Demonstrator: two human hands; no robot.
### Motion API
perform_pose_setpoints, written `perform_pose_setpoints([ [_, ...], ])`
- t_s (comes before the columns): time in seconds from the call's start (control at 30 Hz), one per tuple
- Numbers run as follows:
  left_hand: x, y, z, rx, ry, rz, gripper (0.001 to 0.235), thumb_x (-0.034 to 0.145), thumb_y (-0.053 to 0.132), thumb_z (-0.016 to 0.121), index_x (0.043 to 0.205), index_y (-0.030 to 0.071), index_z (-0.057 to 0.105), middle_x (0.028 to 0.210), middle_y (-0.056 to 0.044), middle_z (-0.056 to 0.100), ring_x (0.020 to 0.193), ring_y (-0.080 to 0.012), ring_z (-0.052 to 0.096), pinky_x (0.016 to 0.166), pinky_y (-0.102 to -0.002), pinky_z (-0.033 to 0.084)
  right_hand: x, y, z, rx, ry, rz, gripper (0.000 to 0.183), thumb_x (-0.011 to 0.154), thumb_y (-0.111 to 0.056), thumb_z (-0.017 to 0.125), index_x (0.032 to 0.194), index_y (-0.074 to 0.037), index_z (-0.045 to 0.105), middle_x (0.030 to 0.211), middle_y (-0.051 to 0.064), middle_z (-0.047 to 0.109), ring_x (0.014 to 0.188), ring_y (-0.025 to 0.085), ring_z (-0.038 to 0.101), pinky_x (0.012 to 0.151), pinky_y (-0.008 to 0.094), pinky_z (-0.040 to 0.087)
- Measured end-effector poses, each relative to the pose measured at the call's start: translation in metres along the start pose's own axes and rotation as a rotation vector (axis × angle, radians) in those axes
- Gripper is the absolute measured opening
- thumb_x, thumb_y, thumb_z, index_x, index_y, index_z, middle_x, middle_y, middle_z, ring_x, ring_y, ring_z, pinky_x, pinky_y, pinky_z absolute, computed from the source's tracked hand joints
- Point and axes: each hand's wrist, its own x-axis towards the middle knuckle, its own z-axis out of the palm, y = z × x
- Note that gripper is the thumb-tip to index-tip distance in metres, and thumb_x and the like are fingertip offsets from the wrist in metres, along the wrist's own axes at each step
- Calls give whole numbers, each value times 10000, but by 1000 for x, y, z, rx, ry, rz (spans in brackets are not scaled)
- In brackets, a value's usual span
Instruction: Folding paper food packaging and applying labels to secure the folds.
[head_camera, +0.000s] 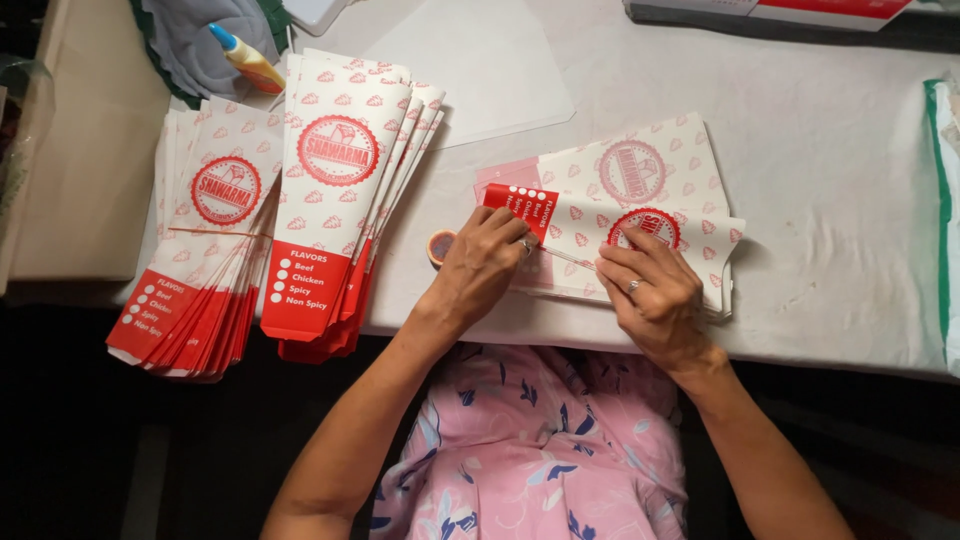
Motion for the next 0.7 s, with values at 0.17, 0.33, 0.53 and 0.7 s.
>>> perform_pose_setpoints([
  [0.17, 6, -3, -8, -33, -22, -1, 109, 841, 60, 762, 737, 88, 748, 756, -37, 642, 777, -194, 607, 795, -329, 488, -20, 18, -27, 1, -40, 43, 53, 898, -75, 824, 922, -118, 805, 1030, 40, 779, 1138, 334, 721, 903, 409, 558],
  [0.33, 7, -10, -8, -63, -56, 29, 119, 842, 55, 763, 730, 89, 745, 743, -35, 636, 763, -192, 593, 783, -335, 487, -39, 35, -47, -82, -109, 63, 100, 866, -78, 837, 906, -160, 796, 1022, -4, 772, 1063, 274, 725, 880, 378, 576],
  [0.53, 11, -10, -17, -125, -68, 28, 119, 856, 39, 766, 744, 75, 750, 750, -53, 654, 761, -203, 604, 786, -333, 494, -45, 33, -48, -150, -122, 29, 63, 883, -87, 822, 911, -134, 791, 991, 12, 761, 981, 263, 731, 844, 372, 600],
  [0.7, 16, -9, -30, -91, -111, 57, 60, 869, 28, 780, 825, 68, 774, 794, -96, 698, 758, -226, 658, 769, -357, 523, -47, 33, -46, -227, -114, -103, 17, 922, -69, 771, 910, -68, 760, 946, 72, 722, 832, 257, 686, 756, 362, 595],
])
